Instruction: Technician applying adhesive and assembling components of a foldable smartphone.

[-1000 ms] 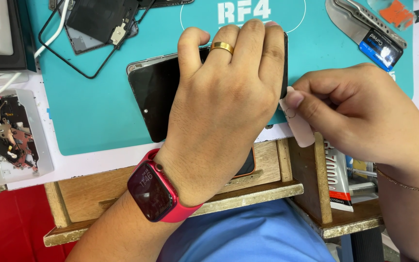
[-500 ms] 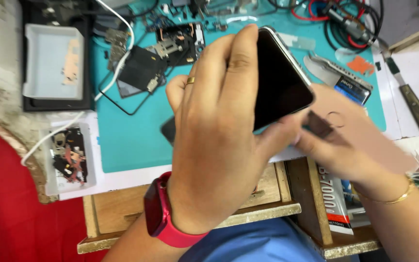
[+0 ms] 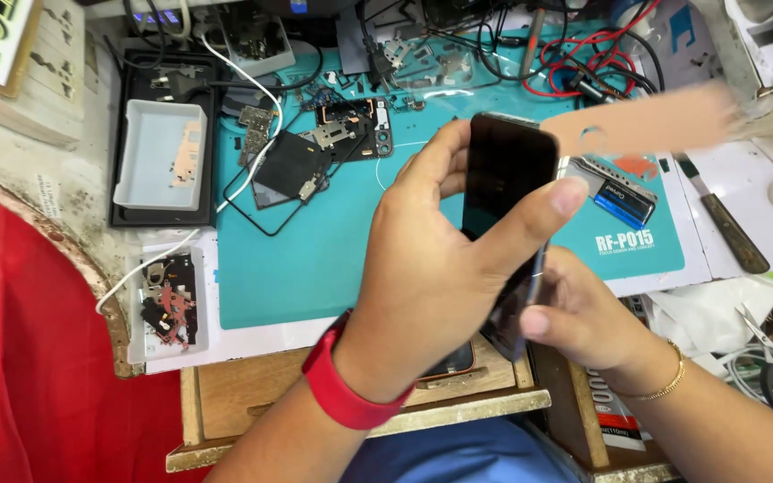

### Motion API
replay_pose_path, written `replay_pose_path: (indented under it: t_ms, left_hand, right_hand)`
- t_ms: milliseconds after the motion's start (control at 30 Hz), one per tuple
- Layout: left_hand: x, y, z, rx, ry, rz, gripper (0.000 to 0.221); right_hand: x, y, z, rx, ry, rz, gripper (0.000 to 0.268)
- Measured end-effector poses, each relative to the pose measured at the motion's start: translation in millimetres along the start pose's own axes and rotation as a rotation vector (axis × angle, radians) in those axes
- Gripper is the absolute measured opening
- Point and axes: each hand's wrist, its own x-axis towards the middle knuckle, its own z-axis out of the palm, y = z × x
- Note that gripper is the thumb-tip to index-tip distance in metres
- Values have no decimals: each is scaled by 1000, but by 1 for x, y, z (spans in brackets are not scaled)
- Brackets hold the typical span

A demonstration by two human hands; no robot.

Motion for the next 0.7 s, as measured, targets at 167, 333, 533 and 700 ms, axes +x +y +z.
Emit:
replay_pose_path:
  t_ms: [167,333,533,700]
  left_hand:
    - [10,-54,-15,-139,-45,-94,53]
    - [-9,-93,-11,-1264,-629,-678,109]
    - [-4,-94,-17,-1476,-630,-604,99]
    - [2,-95,-35,-1331,-585,-659,98]
  right_hand:
    - [-9,1,15,814,-101,105,101]
    - [-21,35,26,1202,-267,257,115]
    - [-21,35,36,1263,-322,413,119]
    - [8,-30,20,536,-297,156,63]
